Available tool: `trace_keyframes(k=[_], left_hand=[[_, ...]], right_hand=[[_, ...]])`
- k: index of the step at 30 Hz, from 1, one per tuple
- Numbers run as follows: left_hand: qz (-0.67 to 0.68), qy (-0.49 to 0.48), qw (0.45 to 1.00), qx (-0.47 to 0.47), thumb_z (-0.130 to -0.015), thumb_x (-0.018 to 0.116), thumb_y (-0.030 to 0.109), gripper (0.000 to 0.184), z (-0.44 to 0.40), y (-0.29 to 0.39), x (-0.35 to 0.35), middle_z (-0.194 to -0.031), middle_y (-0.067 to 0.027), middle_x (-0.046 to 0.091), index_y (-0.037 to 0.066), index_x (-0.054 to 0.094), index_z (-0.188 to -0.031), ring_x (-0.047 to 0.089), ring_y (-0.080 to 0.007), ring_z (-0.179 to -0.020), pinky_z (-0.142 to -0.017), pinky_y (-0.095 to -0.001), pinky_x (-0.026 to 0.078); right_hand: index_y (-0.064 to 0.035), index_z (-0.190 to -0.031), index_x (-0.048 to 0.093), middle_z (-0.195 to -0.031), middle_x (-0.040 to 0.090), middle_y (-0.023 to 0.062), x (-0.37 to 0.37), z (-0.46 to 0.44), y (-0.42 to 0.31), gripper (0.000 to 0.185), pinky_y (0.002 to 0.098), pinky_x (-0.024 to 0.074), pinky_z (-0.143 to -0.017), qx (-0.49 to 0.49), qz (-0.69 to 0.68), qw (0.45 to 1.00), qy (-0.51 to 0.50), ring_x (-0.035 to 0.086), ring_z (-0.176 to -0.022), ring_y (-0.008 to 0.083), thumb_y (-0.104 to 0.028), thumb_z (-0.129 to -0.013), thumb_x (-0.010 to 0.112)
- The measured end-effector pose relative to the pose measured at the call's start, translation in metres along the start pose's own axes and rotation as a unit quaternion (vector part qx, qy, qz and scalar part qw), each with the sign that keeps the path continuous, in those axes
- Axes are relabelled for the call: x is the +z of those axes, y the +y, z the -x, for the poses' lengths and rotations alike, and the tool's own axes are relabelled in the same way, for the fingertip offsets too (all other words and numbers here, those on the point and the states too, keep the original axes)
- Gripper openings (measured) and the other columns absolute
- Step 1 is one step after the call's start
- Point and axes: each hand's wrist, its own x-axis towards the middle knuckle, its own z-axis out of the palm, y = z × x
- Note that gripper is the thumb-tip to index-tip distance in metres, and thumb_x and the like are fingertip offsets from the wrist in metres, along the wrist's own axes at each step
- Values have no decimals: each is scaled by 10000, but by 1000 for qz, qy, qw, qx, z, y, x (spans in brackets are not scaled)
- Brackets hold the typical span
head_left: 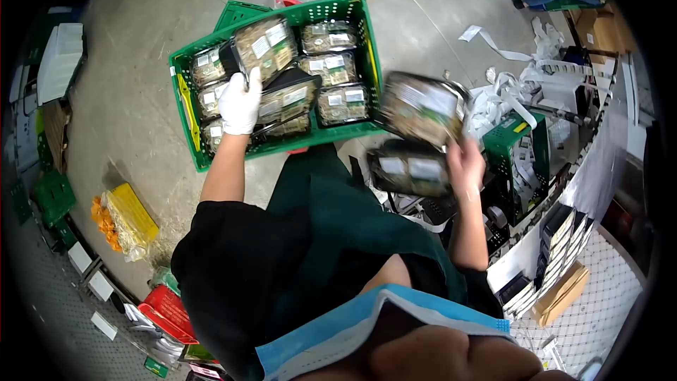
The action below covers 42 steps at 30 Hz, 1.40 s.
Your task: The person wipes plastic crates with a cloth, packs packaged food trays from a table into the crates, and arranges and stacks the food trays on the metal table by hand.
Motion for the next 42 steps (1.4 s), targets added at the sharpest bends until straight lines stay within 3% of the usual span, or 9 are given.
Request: trace_keyframes(k=[3, 9, 15, 21, 24, 26, 29, 39, 42], left_hand=[[171, -86, 975, -112, -777, 550, 309, 309, -28, -64, 30, -632, -176, 518, 22, 507, -673, 493, -307, -579, -550, -347, 396], [-208, -110, 926, -296, -754, 484, 436, 649, -42, -131, 118, -1165, -180, 426, 4, 328, -1213, 421, -350, -1030, -847, -427, 349], [-135, -311, 889, 309, -732, 513, 411, 585, 55, -32, 145, -1223, -141, 386, 222, 332, -1255, 351, -341, -1113, -954, -517, 190], [-254, -413, 814, 320, -682, 540, 268, 700, 78, -29, 203, -1312, -143, 262, 93, 244, -1291, 376, -307, -1108, -894, -417, 298], [-363, -517, 746, 212, -680, 562, 356, 611, 41, 40, 193, -1191, -137, 427, 103, 390, -1210, 534, -285, -917, -758, -389, 419], [-207, -361, 876, 245, -707, 545, 247, 484, 36, 101, 178, -1047, -159, 526, 65, 450, -1145, 542, -300, -885, -748, -364, 436], [74, -296, 890, 338, -706, 548, 87, 456, 61, 233, 186, -1077, -207, 500, -25, 430, -1131, 477, -316, -1003, -881, -341, 362], [300, -188, 581, 733, -773, 495, 255, 485, 352, 811, 199, -1169, -119, 429, 91, 380, -1216, 414, -288, -1013, -873, -356, 348], [121, -217, 590, 768, -819, 367, 445, 560, 410, 886, 229, -1292, -120, 311, 130, 291, -1276, 405, -322, -1083, -886, -361, 345]], right_hand=[[-9, -752, 479, -696, 548, 211, 104, -102, -41, 277, 415, 420, -605, -66, -9, 994, -90, 529, -680, 385, -286, -762, 491], [-29, -995, 455, -1003, 522, 193, 235, -171, -29, 341, 389, 420, -775, 81, 111, 982, -130, 512, -918, 353, -256, -749, 525], [-14, -967, 516, -884, 546, 164, 181, -70, 43, 300, 364, 427, -759, 14, 4, 988, -153, 531, -847, 305, -146, -698, 530], [-41, -962, 510, -876, 558, 133, 34, 89, 125, 263, 335, 445, -718, 172, 41, 981, 85, 562, -788, 268, -161, -729, 524], [-60, -920, 551, -875, 559, 132, -30, 173, 168, 212, 342, 444, -730, 408, 27, 870, 277, 559, -809, 270, -145, -729, 515], [-53, -935, 546, -887, 567, 140, -62, 241, 199, 233, 333, 443, -723, 491, -27, 793, 361, 565, -806, 251, -180, -749, 488], [-34, -891, 503, -719, 502, 29, -41, 345, 314, 148, 253, 411, -614, 389, -87, 644, 653, 466, -643, 118, -146, -795, 496], [37, -1138, 379, -1043, 513, 226, -296, 420, 579, 595, 374, 351, -872, 688, -89, 415, 588, 475, -1014, 348, -419, -760, 437], [-1, -1119, 428, -1185, 374, 257, -333, 408, 573, 380, 405, 369, -880, 741, -71, 546, 386, 461, -1025, 390, -166, -778, 398]])
